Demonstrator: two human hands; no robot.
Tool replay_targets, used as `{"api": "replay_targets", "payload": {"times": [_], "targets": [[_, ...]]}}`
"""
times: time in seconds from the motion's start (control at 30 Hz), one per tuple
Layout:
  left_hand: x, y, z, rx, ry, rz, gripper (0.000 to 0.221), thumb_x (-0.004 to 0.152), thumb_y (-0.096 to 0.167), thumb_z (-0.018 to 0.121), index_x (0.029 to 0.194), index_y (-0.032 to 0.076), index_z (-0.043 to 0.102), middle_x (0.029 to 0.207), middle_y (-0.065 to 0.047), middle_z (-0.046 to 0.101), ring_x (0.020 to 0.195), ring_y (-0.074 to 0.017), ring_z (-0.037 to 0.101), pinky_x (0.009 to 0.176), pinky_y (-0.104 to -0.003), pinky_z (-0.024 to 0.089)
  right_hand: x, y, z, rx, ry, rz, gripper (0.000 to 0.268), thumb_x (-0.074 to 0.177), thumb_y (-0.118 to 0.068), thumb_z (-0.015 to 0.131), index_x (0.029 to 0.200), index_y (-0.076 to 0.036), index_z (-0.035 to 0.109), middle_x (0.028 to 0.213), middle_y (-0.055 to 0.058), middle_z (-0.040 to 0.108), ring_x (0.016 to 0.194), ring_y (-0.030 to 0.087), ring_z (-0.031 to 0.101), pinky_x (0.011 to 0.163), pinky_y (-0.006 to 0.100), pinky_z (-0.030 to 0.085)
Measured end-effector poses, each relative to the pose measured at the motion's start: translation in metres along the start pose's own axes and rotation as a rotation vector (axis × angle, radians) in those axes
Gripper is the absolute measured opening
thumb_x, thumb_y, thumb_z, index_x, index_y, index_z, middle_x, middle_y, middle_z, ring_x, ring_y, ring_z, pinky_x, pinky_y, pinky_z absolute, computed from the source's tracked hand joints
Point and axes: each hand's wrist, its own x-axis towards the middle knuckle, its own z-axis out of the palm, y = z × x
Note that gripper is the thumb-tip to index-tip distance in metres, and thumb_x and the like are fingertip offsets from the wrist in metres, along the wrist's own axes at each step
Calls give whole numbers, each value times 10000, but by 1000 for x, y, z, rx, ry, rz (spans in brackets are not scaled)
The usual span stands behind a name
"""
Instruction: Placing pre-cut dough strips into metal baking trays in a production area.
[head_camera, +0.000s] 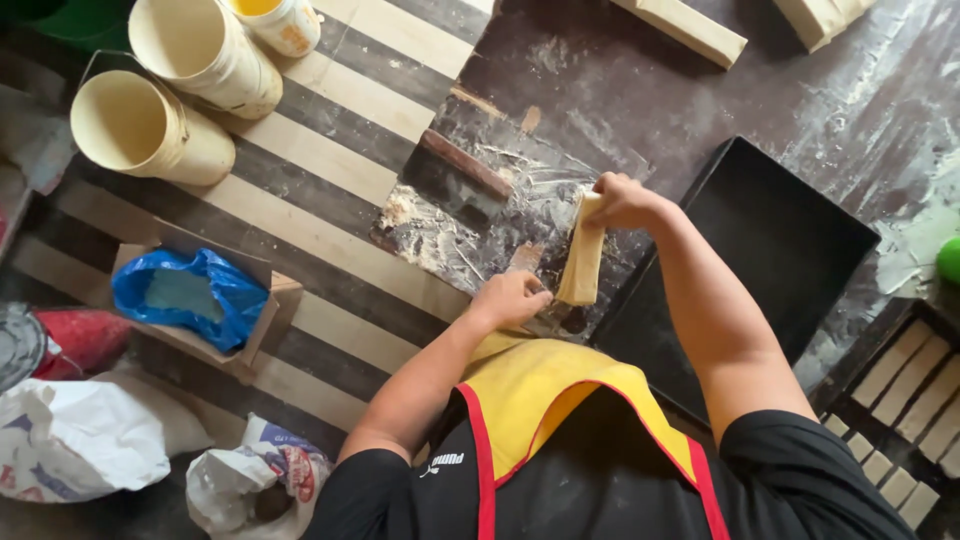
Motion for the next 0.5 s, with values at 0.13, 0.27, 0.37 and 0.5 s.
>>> {"api": "replay_targets", "payload": {"times": [0.13,0.27,0.37,0.5], "targets": [[-4,14,-9,-118,140,-3,616,795,577,723,1213,125,730,1045,-106,797,995,-272,759,879,-389,579,-29,-13,12,158,138,-114,771,648,-279,927,1282,-51,552,1165,212,716,1069,337,695,906,423,564],[8,11,10,-159,451,304,909,762,580,806,1437,60,489,1248,-187,694,1134,-313,687,937,-408,554,-105,-74,-16,285,86,-150,814,629,-190,917,1335,-69,530,1148,176,732,1016,282,708,880,394,562],[18,19,-5,143,605,755,1201,637,591,865,1509,24,265,1346,-286,596,1190,-427,587,986,-481,487,-135,-81,-22,482,-49,-219,824,627,-87,897,1372,-79,544,1070,167,766,945,233,690,804,377,582],[20,16,20,-23,-93,506,1215,685,526,869,1569,57,179,1245,-214,636,1155,-433,631,945,-478,508,-163,-46,-5,980,14,-189,722,662,-29,848,1328,-50,571,1081,123,724,959,170,701,800,341,616]]}}
